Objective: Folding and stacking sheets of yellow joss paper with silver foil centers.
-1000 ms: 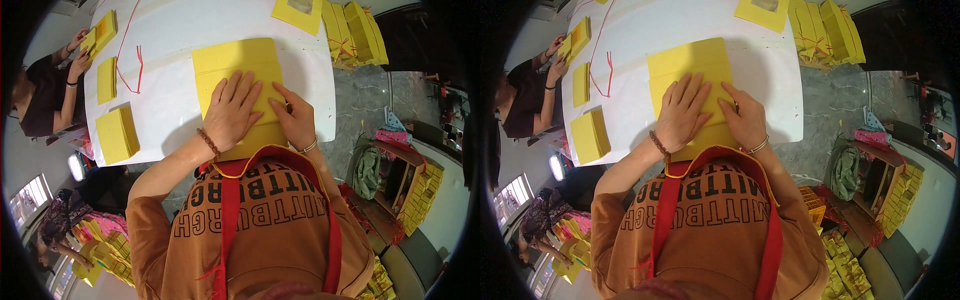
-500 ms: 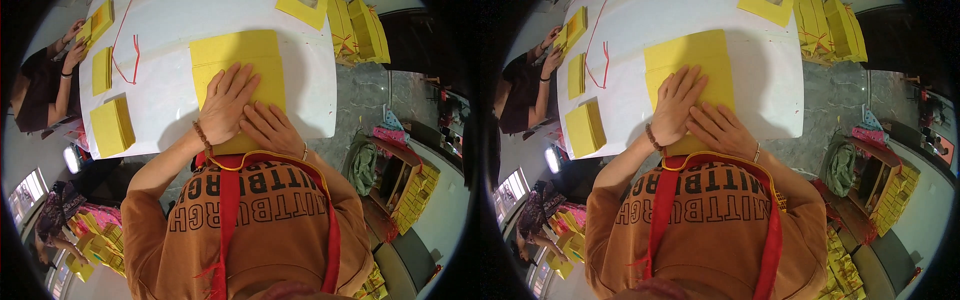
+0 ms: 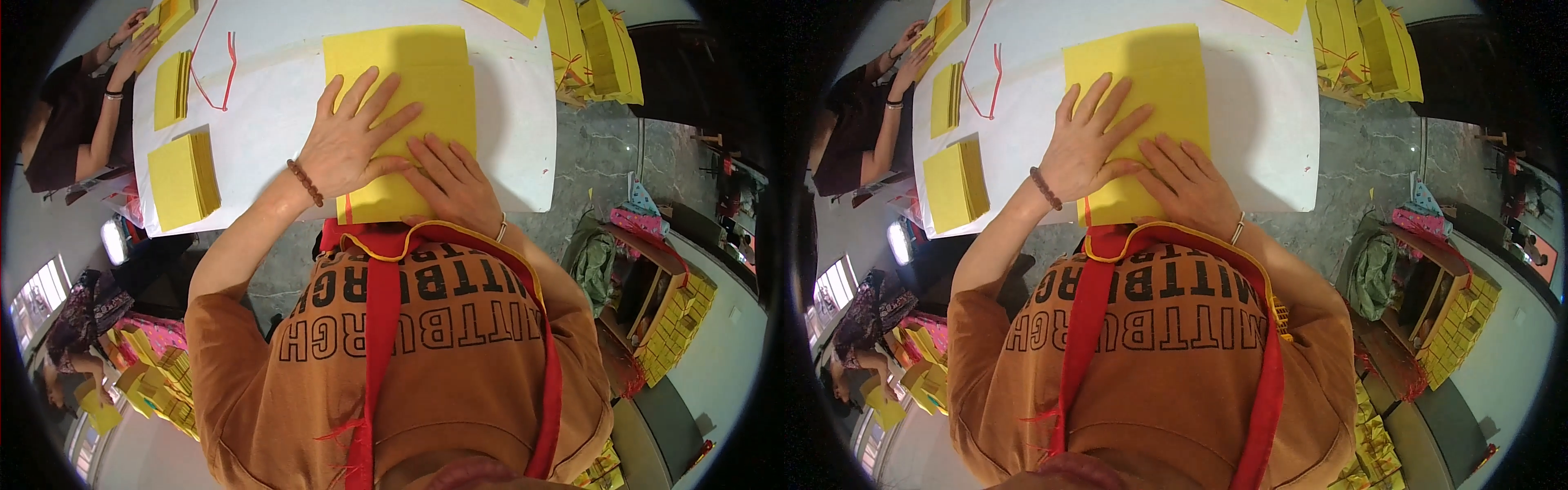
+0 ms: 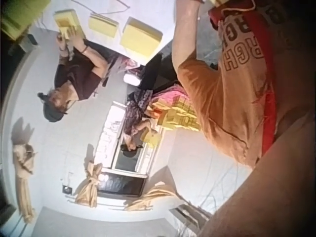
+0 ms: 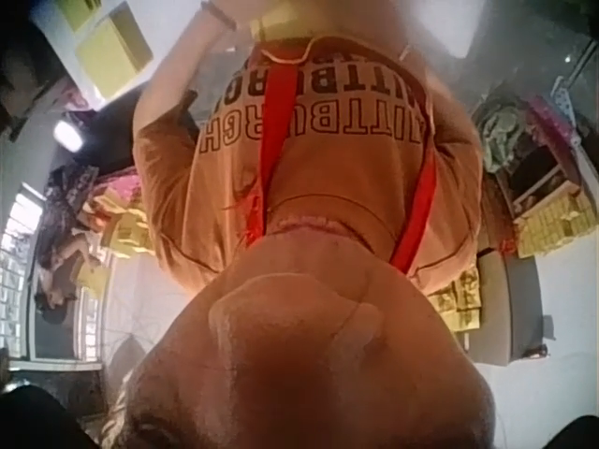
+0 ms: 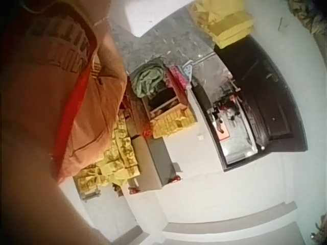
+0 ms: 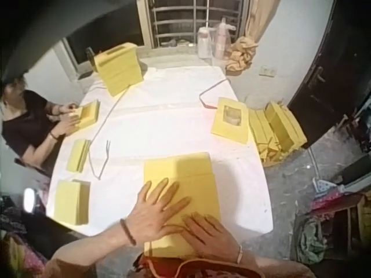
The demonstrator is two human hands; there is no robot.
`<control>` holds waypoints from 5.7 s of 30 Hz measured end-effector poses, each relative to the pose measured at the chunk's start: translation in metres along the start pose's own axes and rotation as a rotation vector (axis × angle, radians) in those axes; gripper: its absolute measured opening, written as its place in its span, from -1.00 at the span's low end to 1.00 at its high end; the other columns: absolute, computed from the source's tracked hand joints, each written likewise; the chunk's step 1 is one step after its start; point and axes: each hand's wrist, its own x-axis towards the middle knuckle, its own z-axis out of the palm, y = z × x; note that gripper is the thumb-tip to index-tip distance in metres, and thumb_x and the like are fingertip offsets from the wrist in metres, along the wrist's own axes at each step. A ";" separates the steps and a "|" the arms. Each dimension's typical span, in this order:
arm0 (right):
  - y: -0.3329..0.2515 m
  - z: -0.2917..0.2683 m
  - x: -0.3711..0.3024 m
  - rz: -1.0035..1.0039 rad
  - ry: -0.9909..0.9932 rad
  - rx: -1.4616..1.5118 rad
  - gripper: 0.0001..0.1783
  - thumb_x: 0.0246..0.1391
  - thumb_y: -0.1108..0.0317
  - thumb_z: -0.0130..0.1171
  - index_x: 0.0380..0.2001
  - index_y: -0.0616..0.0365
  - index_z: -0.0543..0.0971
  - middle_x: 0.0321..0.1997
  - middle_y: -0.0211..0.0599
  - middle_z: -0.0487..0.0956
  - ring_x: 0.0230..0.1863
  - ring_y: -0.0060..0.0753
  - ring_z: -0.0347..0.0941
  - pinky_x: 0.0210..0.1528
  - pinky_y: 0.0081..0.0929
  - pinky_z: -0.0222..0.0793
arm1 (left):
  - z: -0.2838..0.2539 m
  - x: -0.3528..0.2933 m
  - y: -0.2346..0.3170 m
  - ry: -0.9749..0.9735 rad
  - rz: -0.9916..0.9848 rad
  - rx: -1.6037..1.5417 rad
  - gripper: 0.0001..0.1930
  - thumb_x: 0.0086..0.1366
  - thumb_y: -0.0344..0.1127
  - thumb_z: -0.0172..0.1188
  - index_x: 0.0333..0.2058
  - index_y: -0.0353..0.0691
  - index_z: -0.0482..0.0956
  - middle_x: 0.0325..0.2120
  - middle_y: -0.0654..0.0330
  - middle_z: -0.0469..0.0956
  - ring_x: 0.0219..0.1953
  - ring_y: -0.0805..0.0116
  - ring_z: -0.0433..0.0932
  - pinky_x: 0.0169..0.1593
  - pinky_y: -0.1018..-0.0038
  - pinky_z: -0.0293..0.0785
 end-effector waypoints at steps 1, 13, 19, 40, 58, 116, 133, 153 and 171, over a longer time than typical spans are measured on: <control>0.001 0.000 -0.001 0.009 -0.018 0.018 -0.39 0.03 -0.10 -0.03 0.04 0.10 0.39 0.21 -0.17 0.27 0.26 -0.18 0.12 0.27 -0.18 -0.05 | 0.002 0.001 -0.002 -0.024 0.000 -0.001 -0.34 0.10 0.13 0.07 0.17 0.04 0.26 0.21 0.02 0.09 0.28 0.05 -0.05 0.24 0.02 -0.19; 0.017 -0.010 -0.026 0.171 0.023 0.000 -0.25 -0.04 -0.11 0.07 0.15 0.13 0.28 0.29 -0.28 0.19 0.32 -0.27 0.04 0.29 0.04 -0.24 | -0.002 -0.001 0.000 -0.020 -0.011 0.000 -0.24 -0.04 0.21 0.17 0.13 -0.01 0.30 0.22 -0.03 0.03 0.27 -0.02 -0.07 0.24 -0.01 -0.19; 0.030 -0.029 -0.022 0.167 -0.035 0.150 -0.39 0.05 0.15 0.07 0.14 0.18 0.28 0.26 -0.22 0.22 0.27 -0.20 0.11 0.25 -0.07 -0.06 | -0.005 0.002 0.019 0.085 0.207 0.203 -0.35 -0.02 -0.08 0.20 -0.02 -0.42 0.34 -0.08 -0.14 0.37 -0.11 0.08 0.38 -0.12 0.38 0.38; 0.025 -0.021 -0.003 0.138 0.038 0.179 -0.46 -0.08 0.23 0.13 0.04 0.10 0.42 0.21 -0.20 0.29 0.29 -0.07 0.05 0.25 -0.12 -0.10 | 0.093 0.012 -0.225 0.300 -0.167 0.298 -0.49 0.09 -0.43 0.11 0.08 -0.12 0.33 0.03 0.09 0.38 0.06 0.11 0.34 0.10 0.27 0.27; 0.024 -0.032 0.000 0.176 0.067 0.275 -0.45 -0.13 0.16 0.17 0.01 0.03 0.45 0.20 -0.20 0.29 0.28 0.03 0.05 0.26 0.00 -0.16 | 0.100 0.014 -0.232 0.007 -0.181 0.299 -0.47 0.29 0.04 -0.16 0.15 -0.11 0.22 0.18 0.08 0.15 0.21 0.10 0.11 0.20 0.16 0.06; 0.052 0.003 -0.008 0.166 0.115 0.909 -0.31 -0.09 -0.15 0.12 -0.04 0.18 0.47 0.06 -0.21 0.45 0.33 -0.23 -0.01 0.29 -0.25 -0.08 | -0.032 -0.052 -0.031 -0.322 -0.413 -1.254 -0.79 0.22 -0.31 0.08 -0.34 -0.36 0.56 -0.50 0.28 0.48 -0.42 0.55 0.46 -0.33 0.54 0.54; 0.055 -0.003 -0.003 0.072 0.364 0.644 -0.64 -0.07 0.38 0.21 -0.11 0.05 0.54 0.04 -0.34 0.47 0.13 -0.25 0.31 0.12 -0.37 0.21 | -0.025 -0.053 -0.016 0.324 0.020 -0.269 -0.72 0.09 -0.39 0.11 -0.16 -0.21 0.55 -0.17 0.12 0.51 -0.20 0.20 0.45 -0.13 0.39 0.39; 0.018 -0.031 -0.016 0.462 0.133 0.681 -0.78 -0.04 0.35 0.19 -0.27 0.13 0.57 -0.33 -0.31 0.58 -0.29 -0.30 0.47 -0.26 -0.45 0.27 | -0.021 -0.066 0.022 0.170 -0.438 -0.676 -0.76 0.30 -0.24 -0.01 -0.38 -0.31 0.49 -0.71 0.12 0.32 -0.59 0.23 0.34 -0.40 0.40 0.25; 0.019 -0.018 0.004 0.765 0.217 0.718 -0.62 -0.04 0.39 0.19 -0.08 0.16 0.51 -0.52 -0.22 0.49 -0.66 -0.60 0.20 -0.57 -0.61 0.19 | -0.003 -0.045 0.007 0.075 -0.918 -1.378 -0.75 0.30 -0.29 0.03 -0.25 -0.40 0.50 -0.50 0.35 0.50 -0.45 0.67 0.35 -0.33 0.66 0.31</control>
